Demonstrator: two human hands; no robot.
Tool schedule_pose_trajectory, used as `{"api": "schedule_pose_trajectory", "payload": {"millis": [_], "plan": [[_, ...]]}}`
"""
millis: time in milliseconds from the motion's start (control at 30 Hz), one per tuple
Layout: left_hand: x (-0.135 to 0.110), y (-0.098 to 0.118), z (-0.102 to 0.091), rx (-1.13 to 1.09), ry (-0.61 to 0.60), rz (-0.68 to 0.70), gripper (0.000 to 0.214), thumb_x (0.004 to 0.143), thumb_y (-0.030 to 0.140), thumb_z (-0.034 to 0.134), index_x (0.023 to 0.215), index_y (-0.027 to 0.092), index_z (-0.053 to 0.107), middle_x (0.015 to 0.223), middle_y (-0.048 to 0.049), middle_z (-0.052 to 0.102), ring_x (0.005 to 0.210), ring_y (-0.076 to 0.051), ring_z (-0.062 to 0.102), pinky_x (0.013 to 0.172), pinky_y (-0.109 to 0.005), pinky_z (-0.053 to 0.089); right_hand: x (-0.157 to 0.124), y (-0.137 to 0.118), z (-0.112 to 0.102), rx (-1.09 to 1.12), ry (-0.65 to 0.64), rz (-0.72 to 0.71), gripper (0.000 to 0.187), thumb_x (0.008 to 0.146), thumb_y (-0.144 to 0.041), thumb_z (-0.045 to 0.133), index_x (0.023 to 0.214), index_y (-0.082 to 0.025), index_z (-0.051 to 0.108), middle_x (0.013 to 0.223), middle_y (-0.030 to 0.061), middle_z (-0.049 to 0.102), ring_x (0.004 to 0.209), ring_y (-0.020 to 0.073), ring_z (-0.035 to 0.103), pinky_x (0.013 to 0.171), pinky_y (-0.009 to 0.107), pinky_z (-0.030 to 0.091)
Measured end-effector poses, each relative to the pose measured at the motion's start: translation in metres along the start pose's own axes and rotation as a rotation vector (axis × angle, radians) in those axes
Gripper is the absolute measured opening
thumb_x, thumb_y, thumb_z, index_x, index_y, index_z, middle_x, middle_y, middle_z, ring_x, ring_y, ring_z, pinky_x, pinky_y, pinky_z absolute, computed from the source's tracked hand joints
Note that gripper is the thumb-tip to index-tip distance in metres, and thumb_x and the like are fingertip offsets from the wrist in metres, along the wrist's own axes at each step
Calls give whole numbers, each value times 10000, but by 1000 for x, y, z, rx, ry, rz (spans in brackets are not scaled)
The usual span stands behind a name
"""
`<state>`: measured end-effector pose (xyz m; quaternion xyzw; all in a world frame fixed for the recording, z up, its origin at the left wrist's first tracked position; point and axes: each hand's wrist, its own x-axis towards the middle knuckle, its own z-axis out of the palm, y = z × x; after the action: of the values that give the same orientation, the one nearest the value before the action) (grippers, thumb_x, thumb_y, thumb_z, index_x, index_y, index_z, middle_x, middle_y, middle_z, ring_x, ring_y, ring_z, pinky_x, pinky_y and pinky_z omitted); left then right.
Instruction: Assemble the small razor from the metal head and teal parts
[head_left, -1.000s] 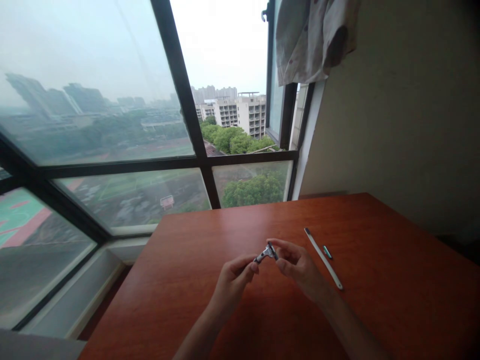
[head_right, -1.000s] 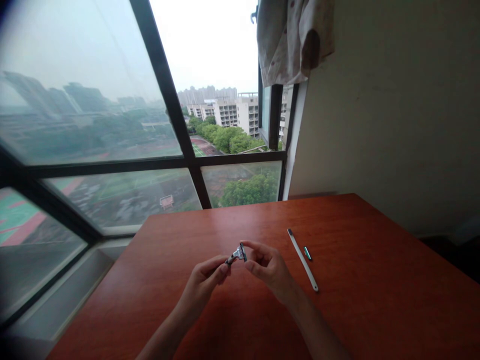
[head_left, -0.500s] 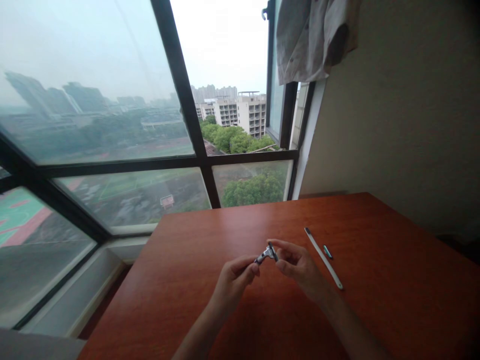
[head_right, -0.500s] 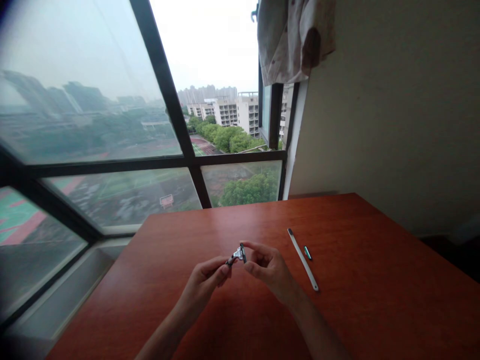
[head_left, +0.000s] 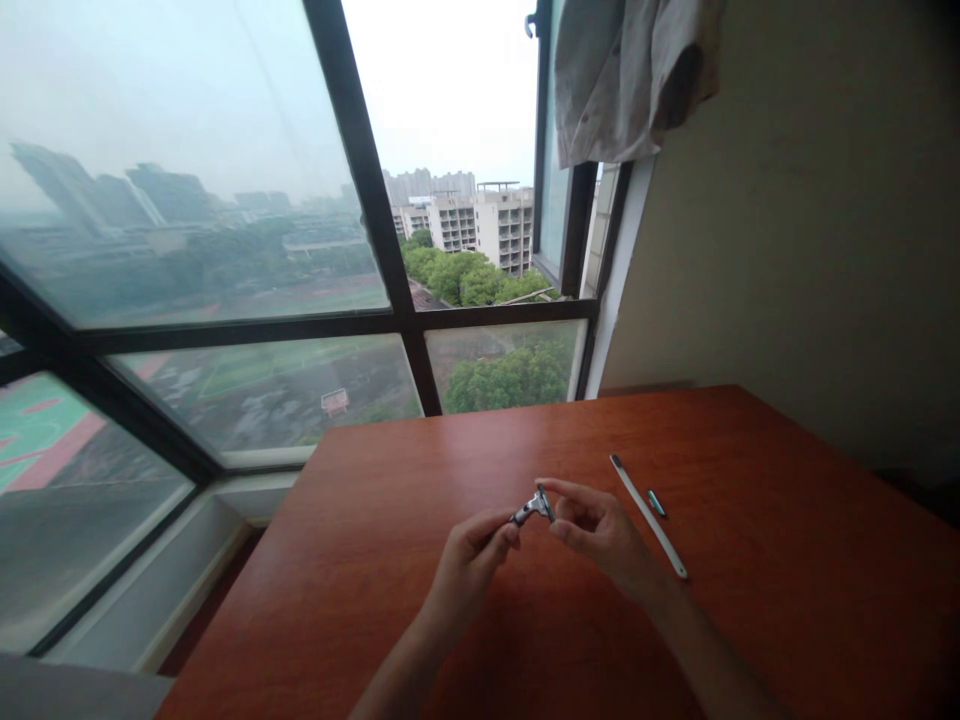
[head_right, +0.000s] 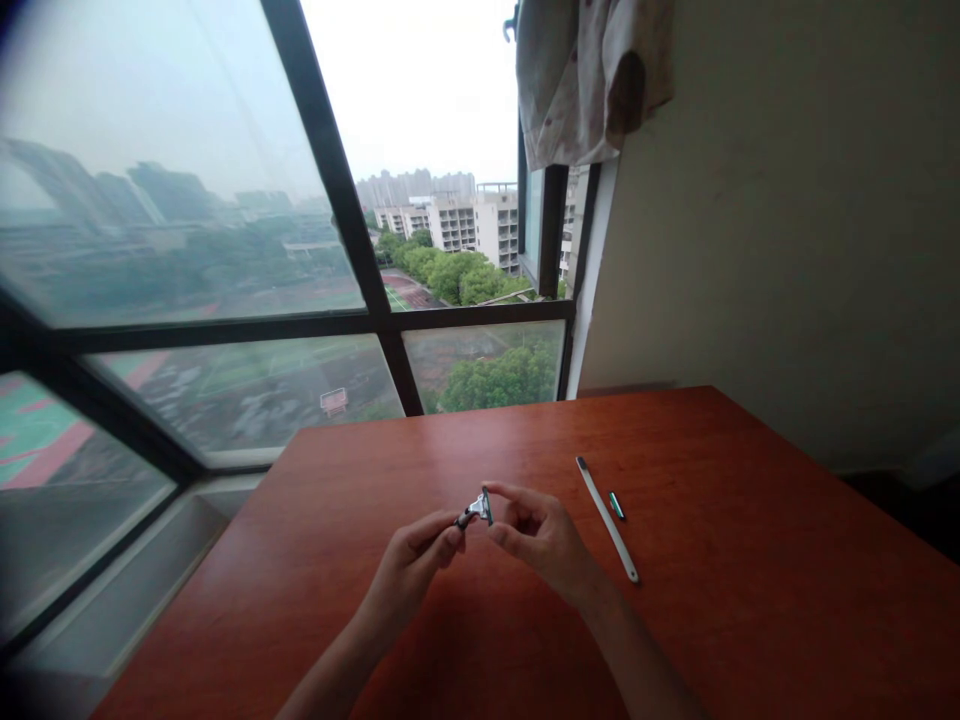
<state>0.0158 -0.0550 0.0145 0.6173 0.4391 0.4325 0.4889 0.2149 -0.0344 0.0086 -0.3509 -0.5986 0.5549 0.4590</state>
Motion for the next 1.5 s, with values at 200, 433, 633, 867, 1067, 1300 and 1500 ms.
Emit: {"api": "schedule_pose_trajectory", "payload": {"millis": [200, 433, 633, 867, 1067, 1300, 1500], "plan": [[2, -3, 2, -66, 51, -35, 267, 815, 372, 605, 834, 120, 691, 652, -7, 533, 591, -115, 411, 537, -211, 325, 2, 1, 1, -24, 27, 10, 512, 754, -420, 667, 1183, -149, 592, 622, -50, 418, 524, 80, 360, 462, 193, 283], [2, -6, 2, -88, 63, -58, 262, 800, 376, 628, 812, 124, 697, 625, -3, 536, 579, -112, 417, 531, -214, 327, 2, 0, 3, 11, 40, 6, 500, 741, -419, 672, 1161, -159, 595, 610, -52, 417, 520, 85, 363, 463, 198, 287], [3, 0, 5, -257, 87, -89, 344, 728, 361, 715, 1000, 156, 667, 762, -22, 597, 638, -125, 481, 584, -232, 392, 2, -1, 3, 40, 99, 24, 479, 759, -412, 670, 1164, -169, 590, 616, -58, 391, 516, 80, 330, 457, 197, 254], [5, -8, 7, -453, 89, -170, 293, 772, 402, 675, 865, 125, 651, 708, -20, 568, 601, -103, 495, 569, -211, 381, 6, 9, 21, 108, 188, 53, 545, 779, -477, 641, 1209, -157, 546, 634, -56, 415, 498, 76, 344, 443, 196, 260], [4, -19, 19, -477, 20, -215, 411, 810, 515, 585, 859, 115, 660, 709, -51, 599, 585, -112, 512, 551, -213, 399, 8, 22, 36, -164, 183, -14, 365, 831, -487, 568, 905, -151, 689, 714, 16, 573, 649, 142, 514, 558, 238, 392], [1, -13, 20, -154, 13, -81, 420, 867, 491, 509, 897, 110, 683, 721, -63, 652, 673, -166, 560, 614, -237, 434, 7, 16, 38, -350, 223, -107, 256, 843, -394, 569, 791, -168, 677, 758, 18, 592, 647, 136, 527, 551, 226, 402], [-3, -13, 20, 128, -8, -3, 422, 911, 447, 435, 826, 129, 699, 775, -66, 685, 754, -202, 601, 692, -254, 449, 9, 11, 22, -474, 298, -63, 263, 865, -342, 514, 842, -149, 690, 802, 60, 689, 731, 187, 622, 619, 249, 459]]}}
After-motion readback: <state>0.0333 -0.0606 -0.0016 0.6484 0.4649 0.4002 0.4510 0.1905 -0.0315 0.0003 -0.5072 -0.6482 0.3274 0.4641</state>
